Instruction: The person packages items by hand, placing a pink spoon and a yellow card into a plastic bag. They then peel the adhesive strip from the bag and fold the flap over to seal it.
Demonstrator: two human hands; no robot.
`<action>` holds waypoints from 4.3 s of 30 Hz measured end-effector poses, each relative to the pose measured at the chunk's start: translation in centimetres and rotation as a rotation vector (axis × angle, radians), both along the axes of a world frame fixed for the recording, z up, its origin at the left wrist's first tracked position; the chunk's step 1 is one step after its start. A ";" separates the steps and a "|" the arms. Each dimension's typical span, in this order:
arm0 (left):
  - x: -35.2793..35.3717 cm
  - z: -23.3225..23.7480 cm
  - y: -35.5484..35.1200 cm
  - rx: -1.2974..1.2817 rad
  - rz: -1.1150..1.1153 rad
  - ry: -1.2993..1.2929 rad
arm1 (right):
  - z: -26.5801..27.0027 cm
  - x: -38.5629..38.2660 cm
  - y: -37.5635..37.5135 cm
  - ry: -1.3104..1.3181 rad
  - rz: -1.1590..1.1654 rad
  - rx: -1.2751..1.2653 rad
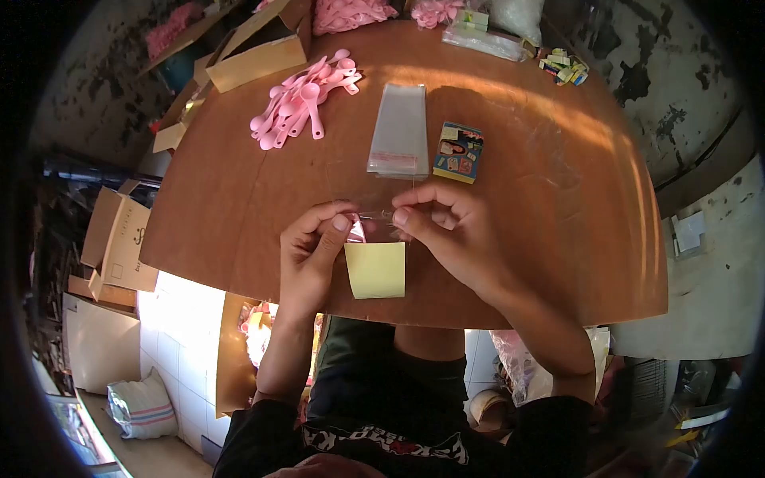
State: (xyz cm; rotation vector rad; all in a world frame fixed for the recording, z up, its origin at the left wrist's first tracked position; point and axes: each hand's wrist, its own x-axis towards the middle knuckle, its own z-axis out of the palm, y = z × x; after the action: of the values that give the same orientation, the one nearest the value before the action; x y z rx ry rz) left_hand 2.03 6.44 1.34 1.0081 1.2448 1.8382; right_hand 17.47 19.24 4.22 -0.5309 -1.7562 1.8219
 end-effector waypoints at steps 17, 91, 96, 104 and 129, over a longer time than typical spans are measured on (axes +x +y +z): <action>-1.0 -1.3 -0.7 0.079 -0.019 -0.034 | -1.4 0.5 -0.1 0.111 0.062 0.046; -9.3 -1.6 12.8 -0.021 0.164 0.902 | -6.0 -5.0 5.7 -0.419 -0.297 1.489; -9.6 -2.8 13.3 0.189 0.164 1.074 | -5.6 -5.1 5.8 -0.406 -0.271 1.447; -9.6 -2.2 12.3 0.032 -0.004 0.997 | -5.1 -5.5 5.8 -0.436 -0.228 1.410; -9.2 -2.6 11.7 0.160 0.115 1.339 | -4.6 -5.7 5.8 -0.436 -0.439 1.487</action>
State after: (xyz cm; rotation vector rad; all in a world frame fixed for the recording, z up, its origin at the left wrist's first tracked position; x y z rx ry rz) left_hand -7.21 18.17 -1.27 2.4807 1.8586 1.2220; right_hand 11.79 25.04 -0.40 -0.5626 -2.4050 -0.1508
